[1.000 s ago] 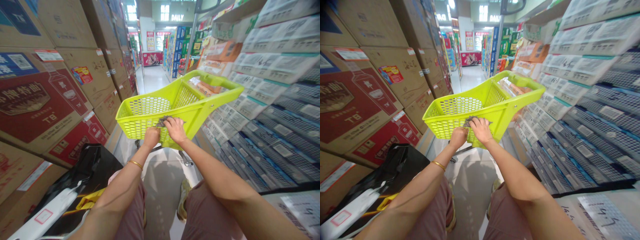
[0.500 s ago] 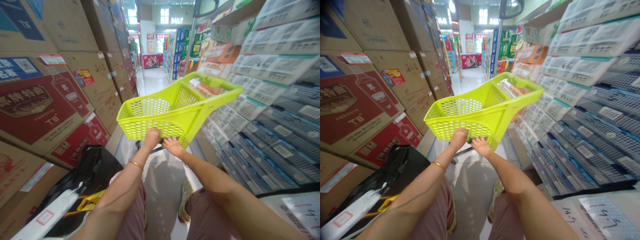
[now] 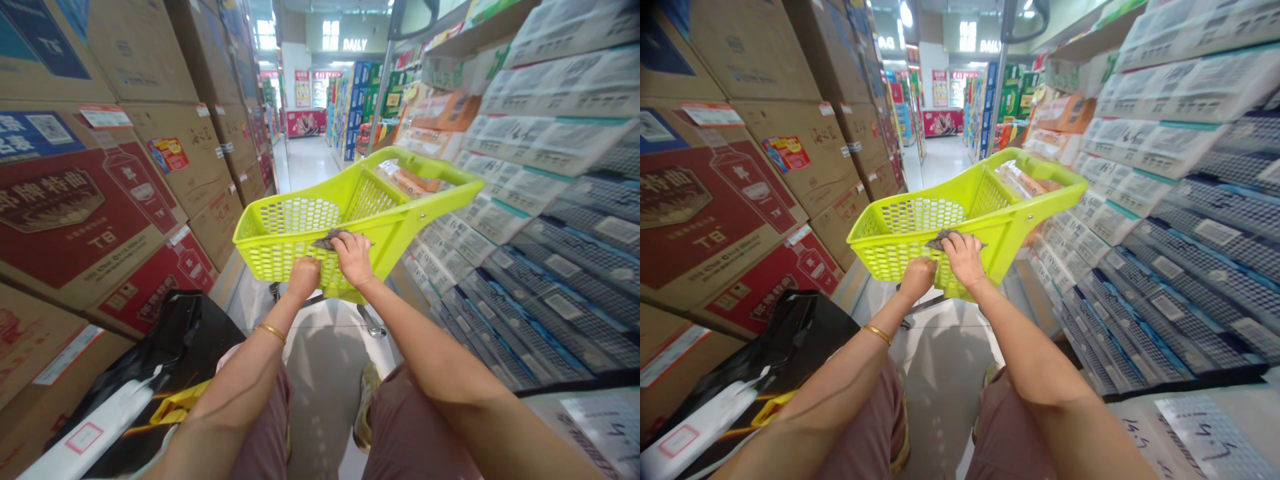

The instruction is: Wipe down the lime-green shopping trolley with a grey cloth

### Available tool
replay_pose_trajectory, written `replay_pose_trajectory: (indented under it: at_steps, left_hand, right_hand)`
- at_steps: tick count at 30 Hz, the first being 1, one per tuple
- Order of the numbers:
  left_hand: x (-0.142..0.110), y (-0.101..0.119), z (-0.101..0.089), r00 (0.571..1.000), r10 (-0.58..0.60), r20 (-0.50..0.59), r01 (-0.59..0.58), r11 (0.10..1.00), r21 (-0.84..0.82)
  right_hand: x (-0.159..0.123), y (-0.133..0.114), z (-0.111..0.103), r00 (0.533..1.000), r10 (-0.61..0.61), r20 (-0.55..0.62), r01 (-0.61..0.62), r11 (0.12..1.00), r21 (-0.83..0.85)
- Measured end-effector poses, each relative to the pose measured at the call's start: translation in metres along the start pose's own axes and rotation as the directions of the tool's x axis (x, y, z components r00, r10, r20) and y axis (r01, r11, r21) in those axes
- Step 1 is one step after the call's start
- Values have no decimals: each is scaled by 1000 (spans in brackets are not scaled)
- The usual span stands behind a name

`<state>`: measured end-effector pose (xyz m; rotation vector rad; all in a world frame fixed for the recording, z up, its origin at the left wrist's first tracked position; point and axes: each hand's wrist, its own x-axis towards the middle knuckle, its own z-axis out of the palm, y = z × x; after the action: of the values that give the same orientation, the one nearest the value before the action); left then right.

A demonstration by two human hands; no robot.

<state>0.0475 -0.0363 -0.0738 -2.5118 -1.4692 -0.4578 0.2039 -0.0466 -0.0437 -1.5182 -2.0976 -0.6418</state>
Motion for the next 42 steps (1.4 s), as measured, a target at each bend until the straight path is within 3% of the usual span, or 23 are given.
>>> replay_pose_trajectory:
  at_steps: [6,15,20,25,30,38,42]
  left_hand:
    - [0,1,-6,999,-9,45,9,1000,11]
    - [-2,7,-7,1000,-13,-3,13,998,64]
    - [-4,24,-14,999,20,-36,-18,998,52]
    - [-1,33,-14,998,33,-44,-32,999,25]
    - [6,38,-4,999,14,-34,-13,1000,16]
    - [13,48,6,996,-73,-58,74,997,10]
    - [15,44,9,996,-62,-71,61,998,-16]
  right_hand:
    - [-18,-9,20,986,-154,70,152,988,23]
    - [-57,-9,41,908,-329,260,323,944,69]
    - [-50,2,32,946,-274,174,267,962,61]
    - [-32,22,8,990,-136,-30,139,987,87]
    - [-16,29,-11,976,27,-218,-6,995,98]
    - [-24,26,14,994,-30,-108,41,994,100]
    - [-43,27,28,986,-166,7,165,985,51]
